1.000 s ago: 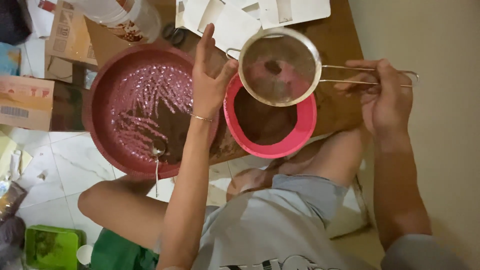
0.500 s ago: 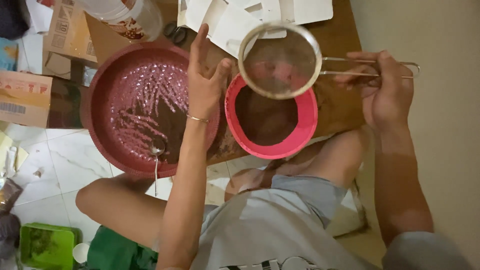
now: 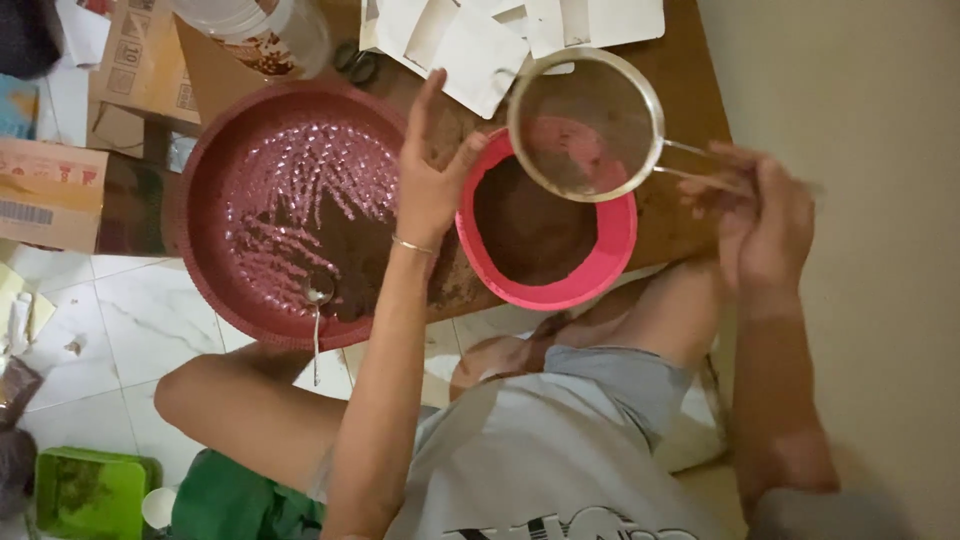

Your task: The person scoops a dark brown powder from a large red tray using a spoon and transfers it into a metal sieve held over a pink bowl. They shake the sieve to sift the powder into the bowl, repeating the process multiple times.

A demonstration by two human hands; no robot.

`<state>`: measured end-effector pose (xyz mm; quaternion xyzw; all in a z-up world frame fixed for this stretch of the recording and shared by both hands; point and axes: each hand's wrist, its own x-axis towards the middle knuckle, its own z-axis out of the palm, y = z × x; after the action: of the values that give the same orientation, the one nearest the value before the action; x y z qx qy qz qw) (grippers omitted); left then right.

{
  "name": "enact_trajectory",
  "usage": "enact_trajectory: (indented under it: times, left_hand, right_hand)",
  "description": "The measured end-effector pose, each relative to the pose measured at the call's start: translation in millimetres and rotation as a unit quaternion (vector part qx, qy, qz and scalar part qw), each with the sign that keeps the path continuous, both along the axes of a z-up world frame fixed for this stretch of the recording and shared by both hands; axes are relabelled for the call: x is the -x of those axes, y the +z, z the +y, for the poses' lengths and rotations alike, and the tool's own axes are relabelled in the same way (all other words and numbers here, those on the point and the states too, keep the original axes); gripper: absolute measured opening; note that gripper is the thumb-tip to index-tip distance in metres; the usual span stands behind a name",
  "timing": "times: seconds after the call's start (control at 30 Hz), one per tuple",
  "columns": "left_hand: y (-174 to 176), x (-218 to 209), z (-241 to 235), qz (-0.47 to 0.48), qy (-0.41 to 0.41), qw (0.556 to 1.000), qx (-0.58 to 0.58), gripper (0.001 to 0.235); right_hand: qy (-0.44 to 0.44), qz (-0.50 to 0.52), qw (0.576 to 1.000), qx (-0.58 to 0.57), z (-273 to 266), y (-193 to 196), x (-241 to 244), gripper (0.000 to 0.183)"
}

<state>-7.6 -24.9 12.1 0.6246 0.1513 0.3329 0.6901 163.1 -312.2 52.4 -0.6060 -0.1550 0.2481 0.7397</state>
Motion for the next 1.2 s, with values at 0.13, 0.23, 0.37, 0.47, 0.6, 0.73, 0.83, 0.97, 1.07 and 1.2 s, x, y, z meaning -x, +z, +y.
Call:
enact_trajectory:
  times: [0.13,0.23,0.37,0.47,0.6,0.73,0.83,0.97,1.07,1.2]
  left_hand:
    - [3,31,-14,0.065,0.053,0.996,-0.040,0.069]
    - [-2,89,-17,0.085,0.063,0.986,-0.131,0.037]
    - [-6,198,-24,0.280,0.128,0.940,-0.144,0.025]
    - [-67,291,-25,0.403,0.254,0.860,-0.185,0.030]
    - [-117,351,-18,0.464,0.326,0.809,0.155,0.049]
    - [-118,334,-29,0.471,0.257,0.802,0.261,0.063]
    - [-131,317,-34,0.419,0.174,0.829,0.328,0.068]
    - [-138,301,-41,0.288,0.216,0.852,0.380,0.051]
    - [-117,295,-39,0.207,0.235,0.852,0.420,0.045]
    - [-84,295,-36,0.137,0.252,0.868,0.406,0.043]
  right_hand:
    - [-0.031,0.050,0.998,-0.012,-29,-48,43,0.045]
    - [-0.004,0.136,0.989,-0.058,-47,-91,75,0.056]
    - [-0.028,0.159,0.987,-0.018,-21,-74,145,0.061]
    - [0.007,0.138,0.990,-0.027,-14,-92,160,0.059]
    - [0.090,0.116,0.987,-0.059,22,-90,156,0.049]
    - [0.153,0.076,0.984,-0.057,64,-88,142,0.056]
    - [0.198,0.030,0.978,-0.051,92,-72,148,0.056]
    - [0.176,0.047,0.982,-0.049,106,-65,168,0.052]
    - [0.172,0.061,0.983,-0.030,102,-76,183,0.050]
    - [0.171,0.083,0.982,0.001,99,-98,199,0.048]
